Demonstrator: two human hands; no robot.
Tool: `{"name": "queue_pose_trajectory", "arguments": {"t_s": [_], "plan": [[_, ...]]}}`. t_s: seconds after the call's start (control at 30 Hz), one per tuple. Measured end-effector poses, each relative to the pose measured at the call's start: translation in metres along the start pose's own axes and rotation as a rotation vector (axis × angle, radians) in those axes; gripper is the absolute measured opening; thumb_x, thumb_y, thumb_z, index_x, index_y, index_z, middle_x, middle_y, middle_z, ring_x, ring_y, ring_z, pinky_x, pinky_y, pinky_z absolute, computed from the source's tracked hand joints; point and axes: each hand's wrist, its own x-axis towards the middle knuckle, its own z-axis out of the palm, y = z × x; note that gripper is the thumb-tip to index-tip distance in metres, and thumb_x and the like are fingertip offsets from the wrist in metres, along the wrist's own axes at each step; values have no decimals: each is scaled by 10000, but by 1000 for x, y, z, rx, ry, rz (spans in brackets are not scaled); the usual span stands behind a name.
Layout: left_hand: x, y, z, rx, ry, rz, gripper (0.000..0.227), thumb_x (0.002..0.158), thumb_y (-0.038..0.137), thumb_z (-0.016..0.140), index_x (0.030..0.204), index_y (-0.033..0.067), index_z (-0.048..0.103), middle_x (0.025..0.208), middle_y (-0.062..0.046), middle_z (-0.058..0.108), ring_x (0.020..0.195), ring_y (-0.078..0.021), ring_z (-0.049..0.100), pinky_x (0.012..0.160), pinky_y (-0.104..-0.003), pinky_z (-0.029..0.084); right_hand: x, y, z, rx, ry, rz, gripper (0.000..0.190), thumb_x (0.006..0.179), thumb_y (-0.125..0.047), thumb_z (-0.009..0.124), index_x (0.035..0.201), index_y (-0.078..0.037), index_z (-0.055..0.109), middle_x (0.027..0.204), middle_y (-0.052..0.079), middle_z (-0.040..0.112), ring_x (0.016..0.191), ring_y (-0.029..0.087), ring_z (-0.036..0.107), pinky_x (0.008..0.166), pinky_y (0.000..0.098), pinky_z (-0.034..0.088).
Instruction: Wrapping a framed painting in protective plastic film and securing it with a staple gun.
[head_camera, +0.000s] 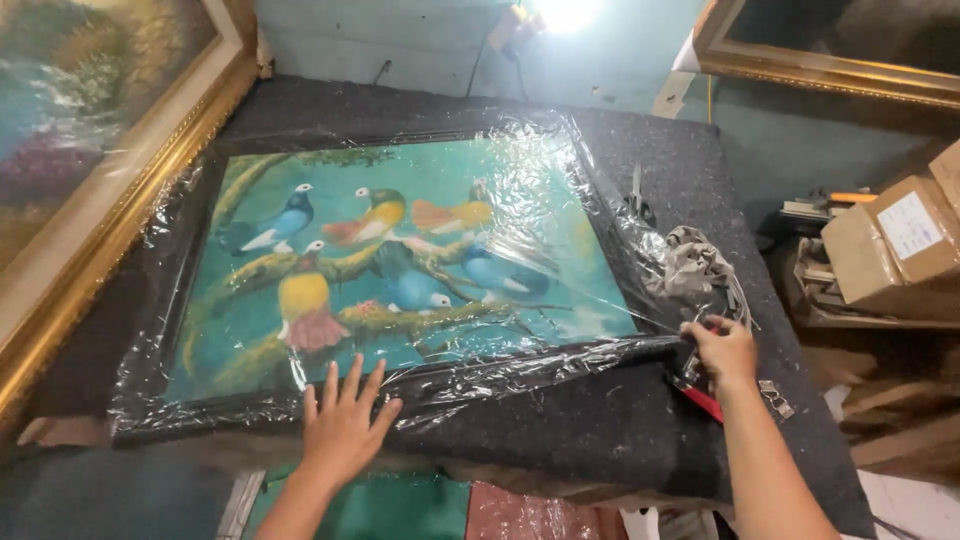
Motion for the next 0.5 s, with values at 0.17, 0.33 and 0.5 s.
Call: {"name": "queue_pose_trajectory", "arguments": {"t_s": [0.17, 0.33, 0.5], "plan": [[10, -28, 15, -162, 265, -35, 646, 789, 624, 156, 1357, 317, 172, 1445, 65, 120, 1330, -238, 60, 1048, -542, 26, 26, 28, 11, 453, -244, 189, 108, 808, -222, 628, 783, -164, 540, 601, -1, 475, 479, 87, 422, 367, 198, 336], [5, -78, 10, -496, 1014, -516, 550, 746, 450, 515, 1225, 182, 483, 1410, -166, 309, 1279, -416, 181, 912, -648, 43, 24, -2, 11, 476, -165, 118, 190, 871, -205, 570, 961, -67, 477, 853, 96, 597, 773, 162, 612, 650, 319, 560], [52, -175, 57, -1986, 970, -1091, 467, 688, 377, 761, 1045, 268, 480, 1066, 70, 584, 915, -147, 590, 607, -311, 559, 79, 28, 37, 595, -181, 268, 124, 829, -205, 625, 852, -85, 606, 764, 10, 641, 685, 87, 637, 564, 216, 551]]}}
